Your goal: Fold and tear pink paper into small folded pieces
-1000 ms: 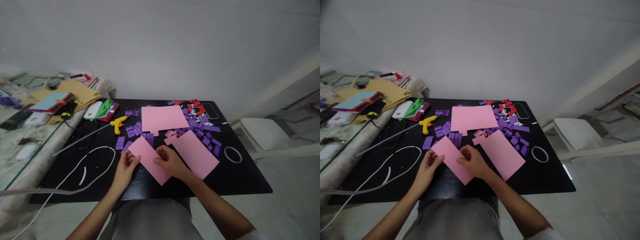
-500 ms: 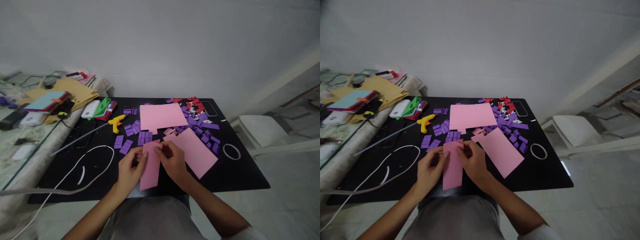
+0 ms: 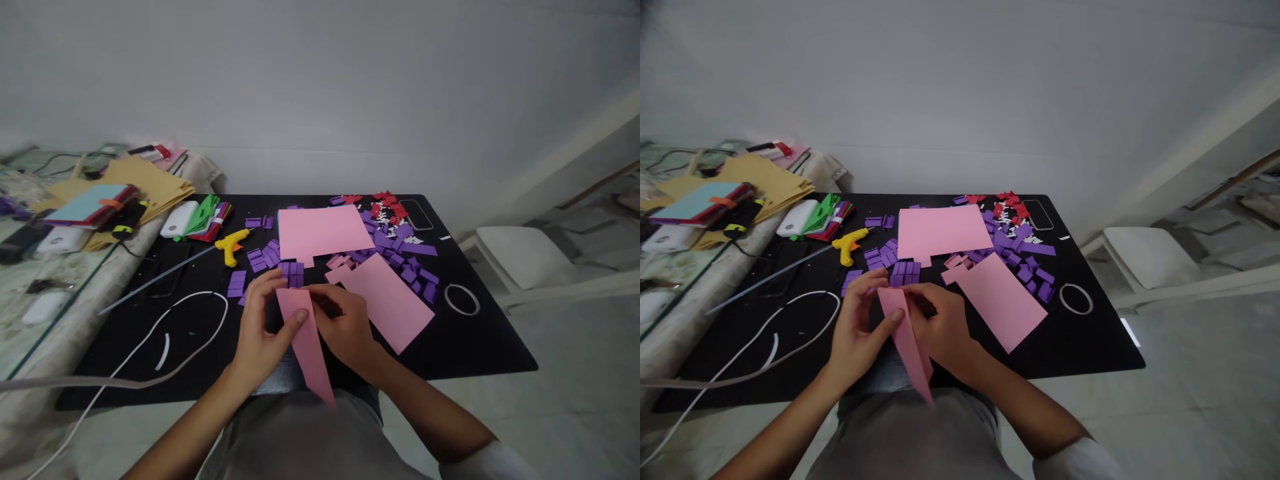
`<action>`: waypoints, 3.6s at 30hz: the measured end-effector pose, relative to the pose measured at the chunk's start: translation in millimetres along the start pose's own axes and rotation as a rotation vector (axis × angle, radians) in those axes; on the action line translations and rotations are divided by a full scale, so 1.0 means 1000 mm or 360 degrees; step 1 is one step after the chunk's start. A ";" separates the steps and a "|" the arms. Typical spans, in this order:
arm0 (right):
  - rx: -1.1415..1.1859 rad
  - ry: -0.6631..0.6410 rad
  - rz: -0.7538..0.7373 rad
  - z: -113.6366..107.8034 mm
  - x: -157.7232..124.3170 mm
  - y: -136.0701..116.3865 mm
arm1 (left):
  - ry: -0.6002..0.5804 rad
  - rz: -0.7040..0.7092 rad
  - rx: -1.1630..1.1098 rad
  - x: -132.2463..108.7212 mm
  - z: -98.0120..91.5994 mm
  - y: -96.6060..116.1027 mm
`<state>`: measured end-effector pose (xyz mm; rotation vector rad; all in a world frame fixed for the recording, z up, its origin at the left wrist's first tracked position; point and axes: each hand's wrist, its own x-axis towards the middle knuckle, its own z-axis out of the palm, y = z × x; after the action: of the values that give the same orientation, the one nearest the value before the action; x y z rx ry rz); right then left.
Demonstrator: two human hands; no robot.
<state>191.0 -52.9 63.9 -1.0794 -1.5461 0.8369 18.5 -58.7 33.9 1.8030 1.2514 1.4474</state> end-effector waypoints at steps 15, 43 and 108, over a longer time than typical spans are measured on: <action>0.0414 -0.0121 0.0312 -0.007 0.000 -0.001 | 0.0100 -0.0513 -0.0557 0.012 -0.006 0.017; 0.0194 -0.0345 0.0341 -0.033 0.005 -0.002 | -0.0299 0.0817 0.0653 0.007 -0.032 0.039; 0.0322 0.0034 0.0203 0.005 -0.004 0.005 | 0.0113 -0.0069 0.0044 -0.006 -0.010 0.015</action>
<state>187.9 -55.2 56.9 -1.0426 -1.3537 1.0420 14.2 -71.9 46.4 1.7453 1.3434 1.4887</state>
